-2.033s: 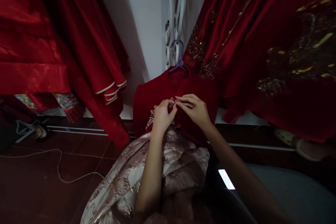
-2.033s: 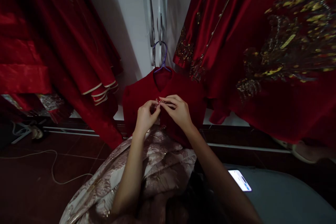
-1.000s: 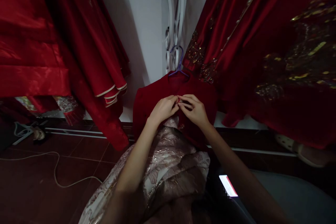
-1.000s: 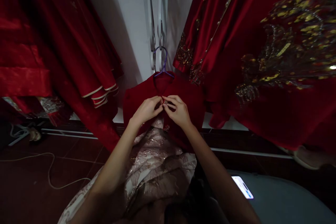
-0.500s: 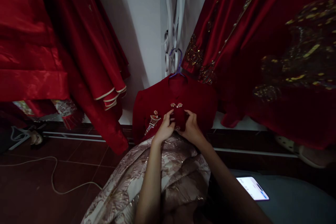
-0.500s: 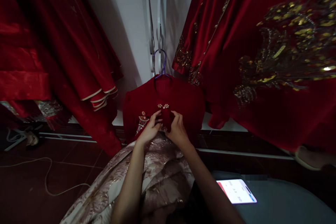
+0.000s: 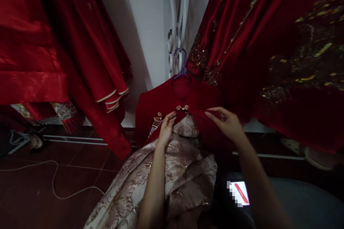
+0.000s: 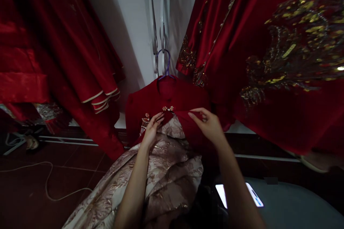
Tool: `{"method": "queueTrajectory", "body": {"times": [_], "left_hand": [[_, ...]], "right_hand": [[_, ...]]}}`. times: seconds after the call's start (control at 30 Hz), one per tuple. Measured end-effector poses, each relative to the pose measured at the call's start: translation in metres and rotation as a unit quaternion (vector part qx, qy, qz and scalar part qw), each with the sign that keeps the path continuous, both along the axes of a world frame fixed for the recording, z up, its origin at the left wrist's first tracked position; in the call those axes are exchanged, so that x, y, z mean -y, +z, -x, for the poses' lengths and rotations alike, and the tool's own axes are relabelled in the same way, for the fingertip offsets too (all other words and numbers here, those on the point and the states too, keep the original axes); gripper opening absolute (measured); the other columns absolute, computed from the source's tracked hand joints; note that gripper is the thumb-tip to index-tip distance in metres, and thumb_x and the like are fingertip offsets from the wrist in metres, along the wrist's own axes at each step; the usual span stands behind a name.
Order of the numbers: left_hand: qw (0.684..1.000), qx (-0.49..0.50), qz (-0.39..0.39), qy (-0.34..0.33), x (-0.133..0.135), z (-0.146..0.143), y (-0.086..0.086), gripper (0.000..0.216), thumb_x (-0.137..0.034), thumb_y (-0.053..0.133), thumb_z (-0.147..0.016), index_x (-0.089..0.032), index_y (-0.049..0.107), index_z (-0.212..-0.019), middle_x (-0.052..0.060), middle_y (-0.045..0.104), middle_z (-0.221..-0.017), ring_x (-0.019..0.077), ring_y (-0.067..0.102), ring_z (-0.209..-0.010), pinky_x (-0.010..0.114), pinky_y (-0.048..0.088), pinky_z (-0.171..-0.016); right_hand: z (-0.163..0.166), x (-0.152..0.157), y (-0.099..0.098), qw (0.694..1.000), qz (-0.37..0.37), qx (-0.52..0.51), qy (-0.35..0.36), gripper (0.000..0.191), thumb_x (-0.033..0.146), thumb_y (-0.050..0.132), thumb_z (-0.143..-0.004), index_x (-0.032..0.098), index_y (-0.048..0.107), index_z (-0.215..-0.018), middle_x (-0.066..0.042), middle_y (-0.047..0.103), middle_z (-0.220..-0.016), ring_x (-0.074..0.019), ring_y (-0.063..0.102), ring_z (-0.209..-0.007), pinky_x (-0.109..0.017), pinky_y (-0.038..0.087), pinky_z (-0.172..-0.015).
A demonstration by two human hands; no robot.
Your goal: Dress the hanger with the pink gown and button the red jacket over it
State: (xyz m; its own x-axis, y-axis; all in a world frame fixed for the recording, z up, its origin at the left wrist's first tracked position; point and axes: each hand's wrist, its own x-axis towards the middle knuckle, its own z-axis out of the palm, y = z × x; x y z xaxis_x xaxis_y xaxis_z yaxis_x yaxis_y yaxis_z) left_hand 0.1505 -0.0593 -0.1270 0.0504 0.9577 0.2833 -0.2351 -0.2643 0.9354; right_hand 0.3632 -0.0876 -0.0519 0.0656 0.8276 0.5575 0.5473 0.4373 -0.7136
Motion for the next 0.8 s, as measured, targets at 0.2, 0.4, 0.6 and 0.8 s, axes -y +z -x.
{"method": "queueTrajectory", "body": {"times": [0.2, 0.4, 0.6, 0.8], "left_hand": [[0.999, -0.028, -0.024, 0.021, -0.001, -0.009, -0.005, 0.040, -0.013, 0.047, -0.080, -0.020, 0.047, -0.120, 0.011, 0.050, -0.129, 0.0156, 0.052, -0.115, 0.037, 0.039, -0.099], [0.989, -0.097, -0.020, 0.107, 0.009, 0.019, 0.018, 0.023, -0.030, 0.050, -0.081, -0.015, 0.060, -0.096, 0.009, 0.065, -0.096, 0.0136, 0.063, -0.081, 0.029, 0.050, -0.074], [0.934, -0.175, -0.047, 0.308, 0.006, 0.055, 0.010, 0.013, -0.019, 0.052, -0.076, -0.016, 0.057, -0.088, 0.004, 0.061, -0.090, 0.0108, 0.060, -0.078, 0.026, 0.048, -0.076], [0.970, -0.124, -0.070, 0.197, -0.002, 0.052, -0.004, 0.016, -0.015, 0.050, -0.075, -0.016, 0.055, -0.090, 0.004, 0.063, -0.089, 0.0103, 0.060, -0.084, 0.027, 0.047, -0.083]], "right_hand": [[0.010, 0.034, 0.035, 0.984, 0.056, -0.052, 0.158, 0.028, 0.039, 0.063, -0.076, 0.023, 0.061, -0.099, -0.006, 0.065, -0.102, -0.0191, 0.062, -0.092, -0.031, 0.052, -0.080], [0.035, 0.036, 0.030, 0.951, 0.105, -0.026, 0.289, 0.026, 0.036, 0.063, -0.076, 0.022, 0.061, -0.097, -0.006, 0.064, -0.098, -0.0186, 0.061, -0.092, -0.032, 0.052, -0.080], [0.043, 0.034, 0.025, 0.933, 0.166, -0.049, 0.316, 0.028, 0.036, 0.067, -0.072, 0.020, 0.063, -0.095, -0.005, 0.066, -0.094, -0.0157, 0.063, -0.081, -0.030, 0.054, -0.074], [0.070, 0.020, 0.007, 0.955, 0.115, -0.102, 0.255, 0.024, 0.038, 0.059, -0.079, 0.019, 0.066, -0.092, -0.007, 0.068, -0.095, -0.0168, 0.064, -0.088, -0.032, 0.052, -0.082]]}}
